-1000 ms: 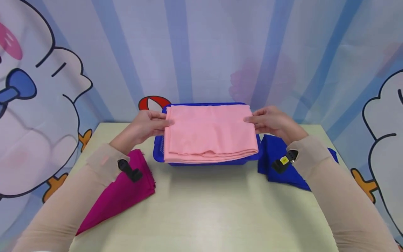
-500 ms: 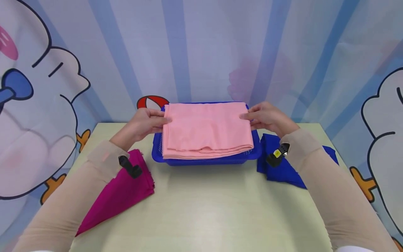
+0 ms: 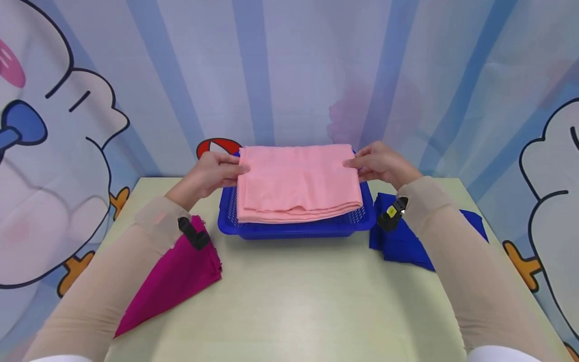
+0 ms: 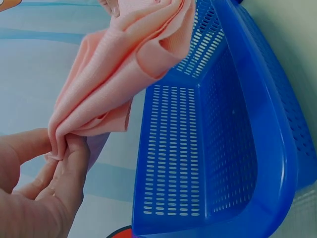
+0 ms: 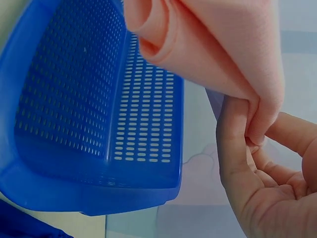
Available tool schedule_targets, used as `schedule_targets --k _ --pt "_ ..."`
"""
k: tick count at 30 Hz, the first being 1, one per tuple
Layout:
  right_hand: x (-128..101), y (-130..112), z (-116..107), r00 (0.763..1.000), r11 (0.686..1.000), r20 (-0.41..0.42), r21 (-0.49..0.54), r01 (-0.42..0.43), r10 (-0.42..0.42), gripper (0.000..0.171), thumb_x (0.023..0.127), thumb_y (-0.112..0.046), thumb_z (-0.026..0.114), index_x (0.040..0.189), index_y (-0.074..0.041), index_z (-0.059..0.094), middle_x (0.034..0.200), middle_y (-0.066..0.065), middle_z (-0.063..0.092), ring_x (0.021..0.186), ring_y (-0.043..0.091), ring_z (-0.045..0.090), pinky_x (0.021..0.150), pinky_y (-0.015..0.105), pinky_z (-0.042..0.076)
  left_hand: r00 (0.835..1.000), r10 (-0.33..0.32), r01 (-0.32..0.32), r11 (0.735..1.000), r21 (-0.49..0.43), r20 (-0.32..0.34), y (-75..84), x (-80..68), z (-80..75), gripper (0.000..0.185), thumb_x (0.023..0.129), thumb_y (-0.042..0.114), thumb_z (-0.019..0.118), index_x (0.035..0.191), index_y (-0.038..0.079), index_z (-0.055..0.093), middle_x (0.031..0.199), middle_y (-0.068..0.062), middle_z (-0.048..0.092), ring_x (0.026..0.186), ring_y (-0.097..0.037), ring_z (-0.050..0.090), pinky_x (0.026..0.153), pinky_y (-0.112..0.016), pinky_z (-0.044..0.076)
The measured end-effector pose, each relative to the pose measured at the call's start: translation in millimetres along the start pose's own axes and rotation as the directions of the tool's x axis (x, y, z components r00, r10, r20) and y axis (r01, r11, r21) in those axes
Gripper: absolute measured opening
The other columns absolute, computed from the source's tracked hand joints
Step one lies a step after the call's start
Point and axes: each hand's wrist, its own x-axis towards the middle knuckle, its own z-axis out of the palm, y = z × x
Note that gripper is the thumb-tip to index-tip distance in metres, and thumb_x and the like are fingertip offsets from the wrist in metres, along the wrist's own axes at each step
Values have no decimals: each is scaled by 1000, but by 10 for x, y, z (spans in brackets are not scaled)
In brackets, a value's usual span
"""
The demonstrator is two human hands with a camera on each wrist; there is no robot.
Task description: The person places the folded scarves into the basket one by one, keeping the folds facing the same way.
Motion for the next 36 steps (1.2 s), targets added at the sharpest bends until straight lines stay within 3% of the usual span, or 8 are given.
schedule_targets --k 9,17,30,36 --pt "93 -31 31 1000 998 -23 -62 -20 19 37 98 -21 67 118 7 53 89 6 62 69 14 65 68 28 59 1000 -20 20 1000 23 -15 -17 62 17 46 91 8 73 133 -6 58 121 -21 66 102 -31 70 81 -37 59" --pt "167 -56 41 999 995 -25 -94 -29 27 20 98 -17 66 93 2 60 75 4 61 58 14 61 66 32 60 999 -44 45 998 36 -30 -51 158 71 45 92 8 73 133 -4 59 123 -21 66 106 -32 69 82 -37 59" --pt "292 -23 80 1000 987 -21 -158 -5 2 28 97 -16 67 107 10 61 78 7 67 67 17 68 72 35 61 998 -48 52 995 90 -46 -126 306 101 48 91 8 73 134 -6 57 123 -23 64 104 -33 69 85 -41 58" --pt "350 7 105 1000 982 -25 -186 5 -10 27 97 -14 67 105 11 60 79 8 67 65 18 68 69 34 61 998 -48 53 992 117 -45 -140 338 125 49 91 7 73 135 -7 56 124 -23 63 105 -33 69 86 -42 57"
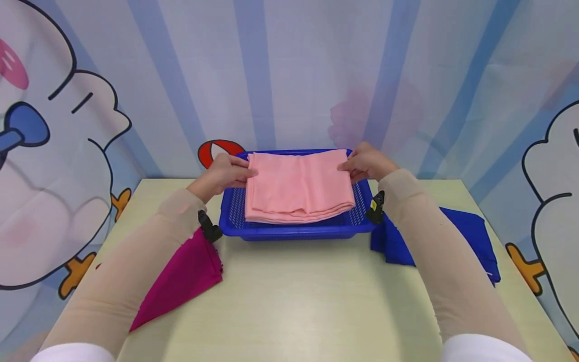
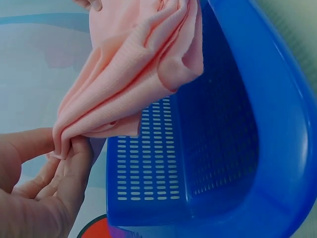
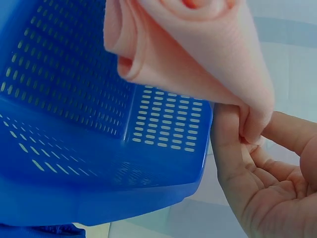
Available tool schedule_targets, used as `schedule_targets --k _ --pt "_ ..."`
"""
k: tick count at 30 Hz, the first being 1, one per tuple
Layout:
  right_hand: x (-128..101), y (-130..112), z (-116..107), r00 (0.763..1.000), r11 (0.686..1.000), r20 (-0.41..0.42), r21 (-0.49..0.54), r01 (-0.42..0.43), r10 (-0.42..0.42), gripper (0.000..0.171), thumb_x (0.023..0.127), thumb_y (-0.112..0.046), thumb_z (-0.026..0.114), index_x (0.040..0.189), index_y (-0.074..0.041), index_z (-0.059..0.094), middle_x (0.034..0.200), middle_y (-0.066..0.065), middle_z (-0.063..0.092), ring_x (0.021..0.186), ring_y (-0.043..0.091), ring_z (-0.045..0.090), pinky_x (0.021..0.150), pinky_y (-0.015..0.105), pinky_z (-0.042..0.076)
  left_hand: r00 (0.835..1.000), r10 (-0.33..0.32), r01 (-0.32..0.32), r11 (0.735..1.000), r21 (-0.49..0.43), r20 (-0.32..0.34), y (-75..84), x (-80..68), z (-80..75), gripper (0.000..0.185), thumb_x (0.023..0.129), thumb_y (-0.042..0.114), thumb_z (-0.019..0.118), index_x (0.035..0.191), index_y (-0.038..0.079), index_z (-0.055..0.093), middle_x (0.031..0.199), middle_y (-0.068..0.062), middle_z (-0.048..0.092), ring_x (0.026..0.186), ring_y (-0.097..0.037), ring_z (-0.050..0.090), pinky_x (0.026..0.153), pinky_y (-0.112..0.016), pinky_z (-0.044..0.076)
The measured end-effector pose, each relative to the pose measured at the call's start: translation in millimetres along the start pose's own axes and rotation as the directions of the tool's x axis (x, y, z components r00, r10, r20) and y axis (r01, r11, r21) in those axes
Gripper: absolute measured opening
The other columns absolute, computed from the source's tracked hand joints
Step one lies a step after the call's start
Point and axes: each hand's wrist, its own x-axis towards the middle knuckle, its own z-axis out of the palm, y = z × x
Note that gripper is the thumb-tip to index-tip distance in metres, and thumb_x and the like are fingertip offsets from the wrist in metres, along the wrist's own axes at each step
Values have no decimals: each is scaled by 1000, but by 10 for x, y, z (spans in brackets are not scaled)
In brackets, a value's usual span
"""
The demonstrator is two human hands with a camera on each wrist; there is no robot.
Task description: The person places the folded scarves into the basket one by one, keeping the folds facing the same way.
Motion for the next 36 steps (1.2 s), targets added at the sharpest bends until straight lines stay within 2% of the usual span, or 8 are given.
schedule_targets --k 8,14,22,29,36 --pt "54 3 49 1000 1000 15 8 11 -11 20 98 -11 66 93 8 60 74 7 67 64 19 68 70 37 61 1000 6 -6 999 35 -5 -33 29 37 46 91 6 74 132 -8 58 124 -22 63 103 -32 69 77 -35 60" --pt "89 8 79 999 999 23 -22 37 -37 25 97 -10 67 79 4 55 71 7 65 63 18 67 71 39 61 999 30 -29 998 48 -27 -57 42 84 42 89 3 75 126 -10 61 118 -24 66 98 -34 71 73 -35 60" --pt "118 23 91 999 998 17 -45 35 -34 24 97 -11 67 81 4 56 72 8 64 63 19 67 70 37 61 999 26 -23 997 73 -45 -89 67 102 39 89 4 75 123 -10 63 114 -23 67 96 -33 71 73 -35 60" --pt "138 37 98 999 998 28 -54 38 -36 34 97 -10 66 69 -3 48 65 6 60 59 18 66 68 37 61 998 34 -29 994 103 -48 -121 96 127 37 89 4 75 122 -10 64 113 -23 66 96 -33 71 75 -36 60" --pt "166 64 138 998 998 49 -53 41 -38 34 98 -8 65 68 -2 50 66 8 65 60 19 68 68 37 61 998 36 -27 989 146 -59 -138 124 168 37 89 3 75 122 -10 64 114 -23 66 95 -33 71 75 -37 60"
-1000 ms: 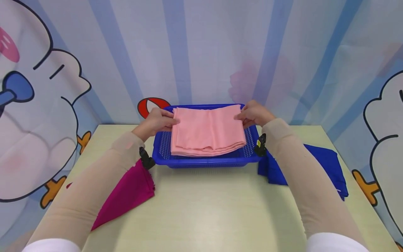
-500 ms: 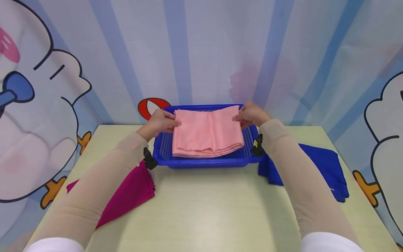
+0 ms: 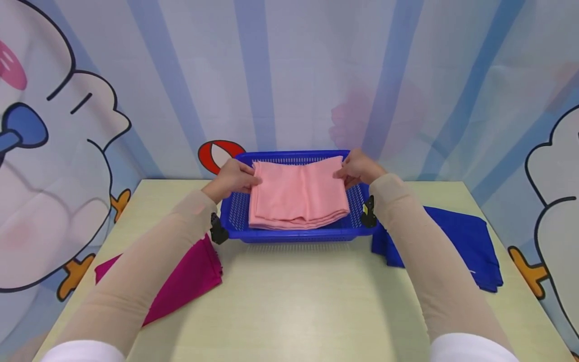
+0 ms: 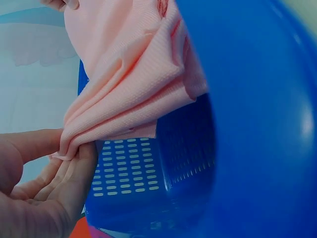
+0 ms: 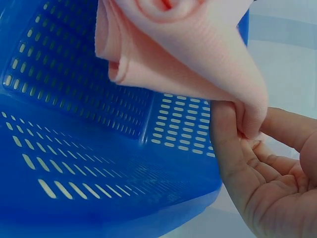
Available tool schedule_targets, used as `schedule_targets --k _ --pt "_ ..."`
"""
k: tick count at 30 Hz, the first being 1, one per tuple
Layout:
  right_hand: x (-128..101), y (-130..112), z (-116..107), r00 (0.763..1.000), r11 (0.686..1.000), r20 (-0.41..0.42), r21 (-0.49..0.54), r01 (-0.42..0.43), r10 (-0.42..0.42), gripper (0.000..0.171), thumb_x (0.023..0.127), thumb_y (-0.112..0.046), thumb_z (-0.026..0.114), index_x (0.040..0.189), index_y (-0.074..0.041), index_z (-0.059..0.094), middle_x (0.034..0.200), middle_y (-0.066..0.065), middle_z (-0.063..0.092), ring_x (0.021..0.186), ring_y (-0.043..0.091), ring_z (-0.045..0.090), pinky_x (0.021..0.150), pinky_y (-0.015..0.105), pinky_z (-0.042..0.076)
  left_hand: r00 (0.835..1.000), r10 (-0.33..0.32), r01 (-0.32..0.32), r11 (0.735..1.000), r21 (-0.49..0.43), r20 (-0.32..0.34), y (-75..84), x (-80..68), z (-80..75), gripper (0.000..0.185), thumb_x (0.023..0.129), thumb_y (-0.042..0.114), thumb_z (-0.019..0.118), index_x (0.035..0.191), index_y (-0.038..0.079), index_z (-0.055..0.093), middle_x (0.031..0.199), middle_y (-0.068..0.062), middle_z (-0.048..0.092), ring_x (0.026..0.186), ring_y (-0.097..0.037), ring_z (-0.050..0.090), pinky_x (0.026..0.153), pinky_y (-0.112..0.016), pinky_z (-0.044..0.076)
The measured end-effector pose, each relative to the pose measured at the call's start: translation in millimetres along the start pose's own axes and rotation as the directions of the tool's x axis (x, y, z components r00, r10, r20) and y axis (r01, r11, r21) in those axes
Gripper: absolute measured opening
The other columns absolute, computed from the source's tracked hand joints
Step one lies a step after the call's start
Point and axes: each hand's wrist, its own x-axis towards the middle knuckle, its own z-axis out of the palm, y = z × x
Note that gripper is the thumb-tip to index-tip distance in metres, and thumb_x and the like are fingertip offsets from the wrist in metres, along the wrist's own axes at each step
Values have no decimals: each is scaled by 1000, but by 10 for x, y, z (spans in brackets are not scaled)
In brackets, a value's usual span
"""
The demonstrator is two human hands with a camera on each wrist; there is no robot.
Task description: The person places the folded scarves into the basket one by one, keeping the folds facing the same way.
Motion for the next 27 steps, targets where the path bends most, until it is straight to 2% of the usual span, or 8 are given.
schedule_targets --k 17,27 --pt "12 30 41 1000 999 8 -36 15 -15 34 97 -5 65 66 -1 51 64 8 64 56 18 67 67 39 61 999 29 -31 998 54 32 10 13 60 28 89 2 74 113 -11 67 113 -23 66 95 -33 71 74 -36 60" --pt "57 68 70 1000 998 21 -58 -7 8 30 96 -5 65 70 3 54 64 7 64 57 18 67 67 39 61 998 48 -50 996 78 28 1 10 101 11 88 0 74 92 -7 67 105 -19 68 92 -31 72 73 -35 60"
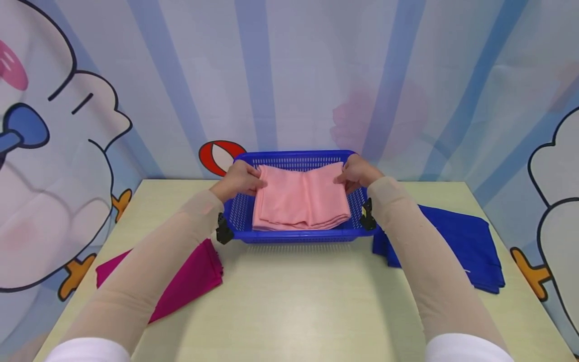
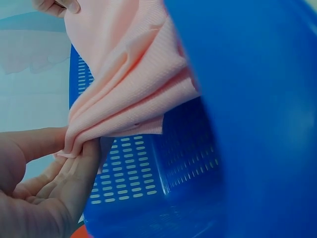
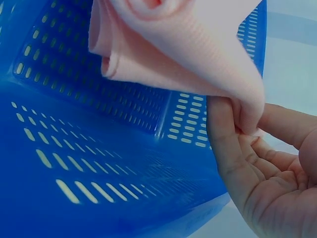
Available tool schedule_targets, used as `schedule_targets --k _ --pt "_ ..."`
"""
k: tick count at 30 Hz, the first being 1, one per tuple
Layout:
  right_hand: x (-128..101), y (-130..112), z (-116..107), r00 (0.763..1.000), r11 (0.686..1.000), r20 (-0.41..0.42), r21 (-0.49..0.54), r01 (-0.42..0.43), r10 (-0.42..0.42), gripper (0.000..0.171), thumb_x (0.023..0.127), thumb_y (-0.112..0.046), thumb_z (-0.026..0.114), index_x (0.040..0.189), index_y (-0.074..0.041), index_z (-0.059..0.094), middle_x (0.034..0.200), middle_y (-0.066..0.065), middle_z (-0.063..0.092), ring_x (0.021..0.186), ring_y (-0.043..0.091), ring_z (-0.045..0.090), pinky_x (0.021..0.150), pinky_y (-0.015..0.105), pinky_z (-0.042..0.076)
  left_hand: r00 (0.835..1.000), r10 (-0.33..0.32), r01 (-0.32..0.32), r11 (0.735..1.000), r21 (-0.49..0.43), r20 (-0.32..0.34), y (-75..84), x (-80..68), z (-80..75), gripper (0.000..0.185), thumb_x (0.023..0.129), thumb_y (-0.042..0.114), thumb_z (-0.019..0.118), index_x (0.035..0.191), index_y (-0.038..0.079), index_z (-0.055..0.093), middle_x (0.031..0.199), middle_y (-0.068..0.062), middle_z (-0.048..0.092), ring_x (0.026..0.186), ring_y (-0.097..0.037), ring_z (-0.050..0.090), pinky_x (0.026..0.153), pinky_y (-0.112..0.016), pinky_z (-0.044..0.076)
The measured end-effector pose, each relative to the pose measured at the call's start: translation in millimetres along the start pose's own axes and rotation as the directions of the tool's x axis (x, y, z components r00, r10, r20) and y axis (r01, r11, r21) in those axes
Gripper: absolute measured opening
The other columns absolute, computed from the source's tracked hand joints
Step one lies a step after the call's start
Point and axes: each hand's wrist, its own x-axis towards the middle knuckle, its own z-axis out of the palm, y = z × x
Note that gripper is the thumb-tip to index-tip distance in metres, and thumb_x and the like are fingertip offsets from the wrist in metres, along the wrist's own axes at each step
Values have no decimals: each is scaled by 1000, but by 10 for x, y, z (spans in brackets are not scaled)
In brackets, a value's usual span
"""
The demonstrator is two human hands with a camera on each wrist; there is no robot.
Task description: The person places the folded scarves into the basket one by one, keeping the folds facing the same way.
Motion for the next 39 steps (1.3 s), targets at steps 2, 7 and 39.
schedule_targets --k 2,7,39 --pt "13 14 8 1000 1000 8 3 0 0 30 97 -4 65 69 2 54 63 7 65 56 18 67 65 38 61 1000 -1 1 1000 4 3 -1 -4 5 11 88 0 74 94 -7 68 107 -20 68 92 -31 72 73 -34 60" --pt "49 37 30 1000 1000 26 7 -12 11 27 97 -3 64 72 5 57 63 7 65 55 17 67 63 37 61 1000 -6 6 1000 29 13 2 -4 11 8 88 0 74 88 -5 67 104 -17 68 91 -30 72 73 -34 60" --pt "124 40 133 999 999 40 -38 -27 28 35 97 -3 64 66 -2 47 65 9 66 58 19 69 67 41 61 999 26 -29 991 131 24 -5 -2 47 47 88 2 74 58 10 39 58 -1 48 70 -24 73 69 -31 61"
